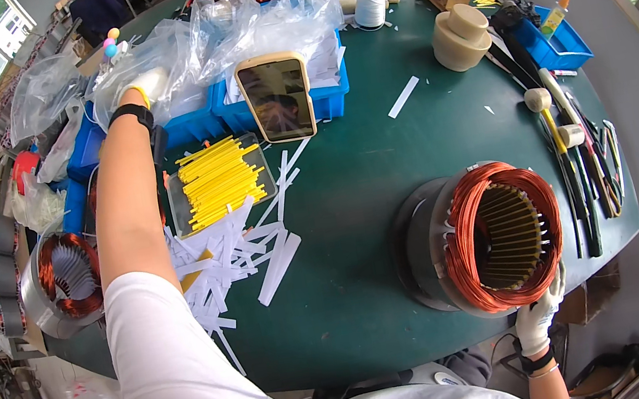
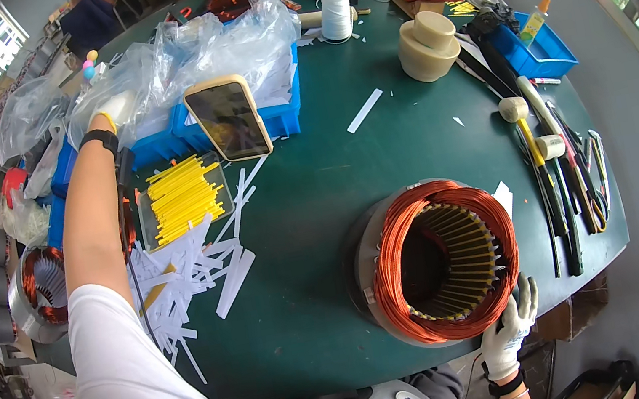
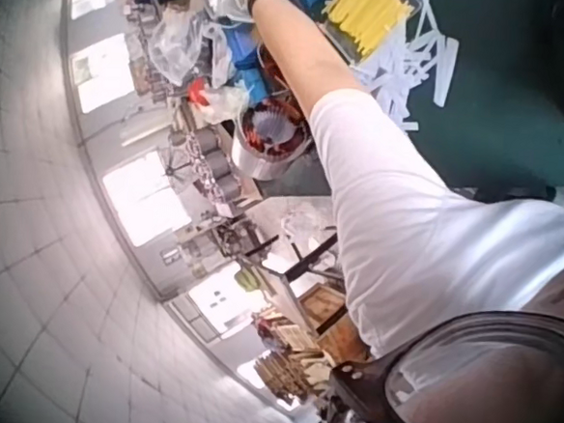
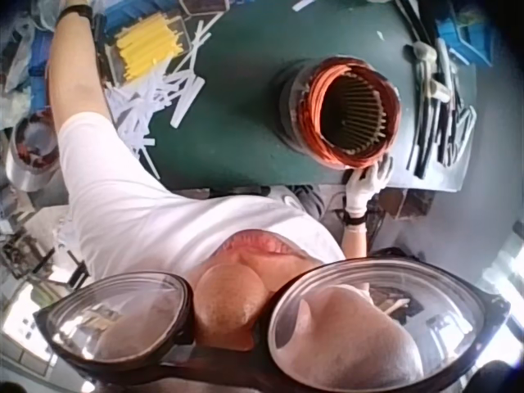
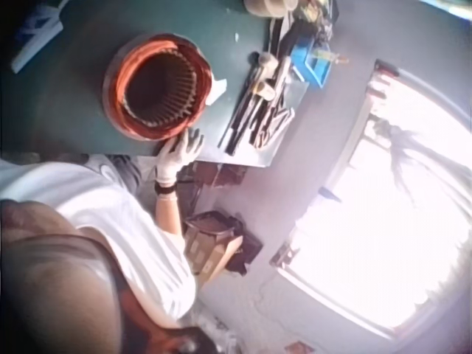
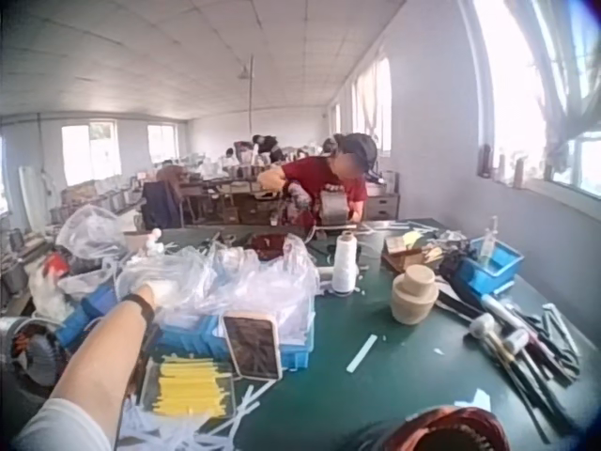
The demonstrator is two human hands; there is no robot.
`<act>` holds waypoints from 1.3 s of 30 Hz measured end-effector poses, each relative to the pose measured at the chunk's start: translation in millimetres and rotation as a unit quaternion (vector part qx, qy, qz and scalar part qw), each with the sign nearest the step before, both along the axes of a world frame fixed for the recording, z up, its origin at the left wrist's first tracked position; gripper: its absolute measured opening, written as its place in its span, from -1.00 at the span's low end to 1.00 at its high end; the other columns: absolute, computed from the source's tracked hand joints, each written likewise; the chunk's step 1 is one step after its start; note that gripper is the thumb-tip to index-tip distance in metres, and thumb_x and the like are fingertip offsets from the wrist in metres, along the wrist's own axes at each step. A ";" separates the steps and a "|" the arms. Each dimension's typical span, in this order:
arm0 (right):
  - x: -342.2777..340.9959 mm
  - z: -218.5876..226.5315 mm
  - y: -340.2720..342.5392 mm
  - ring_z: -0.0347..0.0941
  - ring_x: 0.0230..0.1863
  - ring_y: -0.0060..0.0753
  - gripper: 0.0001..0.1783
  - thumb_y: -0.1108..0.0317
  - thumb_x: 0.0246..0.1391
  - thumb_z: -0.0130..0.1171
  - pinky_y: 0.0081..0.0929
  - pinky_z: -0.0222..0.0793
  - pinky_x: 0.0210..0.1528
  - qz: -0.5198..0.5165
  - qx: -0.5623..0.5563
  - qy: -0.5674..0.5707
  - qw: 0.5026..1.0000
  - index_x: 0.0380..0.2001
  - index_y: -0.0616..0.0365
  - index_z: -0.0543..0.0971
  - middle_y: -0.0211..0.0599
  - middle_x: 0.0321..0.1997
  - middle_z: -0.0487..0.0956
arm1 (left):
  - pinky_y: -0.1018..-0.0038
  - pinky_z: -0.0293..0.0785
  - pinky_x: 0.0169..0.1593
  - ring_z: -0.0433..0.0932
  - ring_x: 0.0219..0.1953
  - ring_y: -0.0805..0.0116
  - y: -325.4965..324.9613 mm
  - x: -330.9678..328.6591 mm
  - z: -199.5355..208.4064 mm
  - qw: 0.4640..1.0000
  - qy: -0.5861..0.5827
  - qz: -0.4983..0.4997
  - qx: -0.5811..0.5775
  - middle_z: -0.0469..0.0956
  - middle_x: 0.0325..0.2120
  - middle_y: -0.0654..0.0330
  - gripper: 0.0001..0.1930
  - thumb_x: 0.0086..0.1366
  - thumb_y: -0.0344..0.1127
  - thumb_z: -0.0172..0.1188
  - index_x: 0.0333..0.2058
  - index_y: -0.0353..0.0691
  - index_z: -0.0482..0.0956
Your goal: Assembling an electric motor stator by inserting insulation strips and shaping copper wiring.
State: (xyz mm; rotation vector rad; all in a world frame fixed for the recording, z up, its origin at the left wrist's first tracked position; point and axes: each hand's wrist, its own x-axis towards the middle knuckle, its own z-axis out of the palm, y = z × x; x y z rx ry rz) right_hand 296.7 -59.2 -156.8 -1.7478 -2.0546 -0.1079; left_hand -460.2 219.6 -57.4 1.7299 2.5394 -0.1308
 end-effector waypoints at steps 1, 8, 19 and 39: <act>-0.2 0.3 -0.2 0.10 0.41 0.38 -0.55 0.41 0.02 0.14 0.15 -0.01 0.40 -0.006 -0.006 -0.004 1.000 0.04 0.22 0.55 0.16 0.32 0.36 | 0.22 0.35 0.18 0.50 0.12 0.02 2.2 0.9 -3.7 1.000 -0.022 0.011 -0.009 0.53 0.11 -0.06 -0.55 0.35 -0.13 -0.07 0.06 -0.24 0.56; -2.6 0.1 0.1 0.12 0.40 0.36 -0.55 0.44 -0.02 0.17 0.13 0.01 0.38 -0.012 0.004 0.011 1.000 0.01 0.25 0.55 0.16 0.31 0.38 | 0.28 0.26 0.25 0.48 0.13 0.05 1.7 -11.5 -7.6 0.995 -0.093 -0.026 0.018 0.55 0.06 -0.06 -0.55 0.39 -0.17 -0.21 0.01 -0.29 0.57; -2.7 0.2 0.3 0.15 0.38 0.34 -0.56 0.46 -0.01 0.13 0.12 0.03 0.38 -0.006 0.012 0.020 1.000 0.01 0.25 0.55 0.16 0.29 0.39 | 0.40 0.25 0.24 0.43 0.12 0.26 -15.2 -15.0 1.2 0.988 -0.148 -0.041 0.023 0.50 0.13 0.17 -0.54 0.43 -0.07 -0.09 0.15 -0.20 0.49; -5.3 1.1 0.8 0.23 0.32 0.30 -0.58 0.50 0.00 0.10 0.10 0.12 0.33 0.000 0.042 0.029 0.999 0.00 0.25 0.55 0.11 0.23 0.44 | 0.13 0.33 0.24 0.45 0.19 -0.10 -10.0 -12.0 1.6 0.978 -0.038 0.005 0.206 0.49 0.12 -0.17 -0.54 0.40 0.02 -0.02 0.14 -0.09 0.48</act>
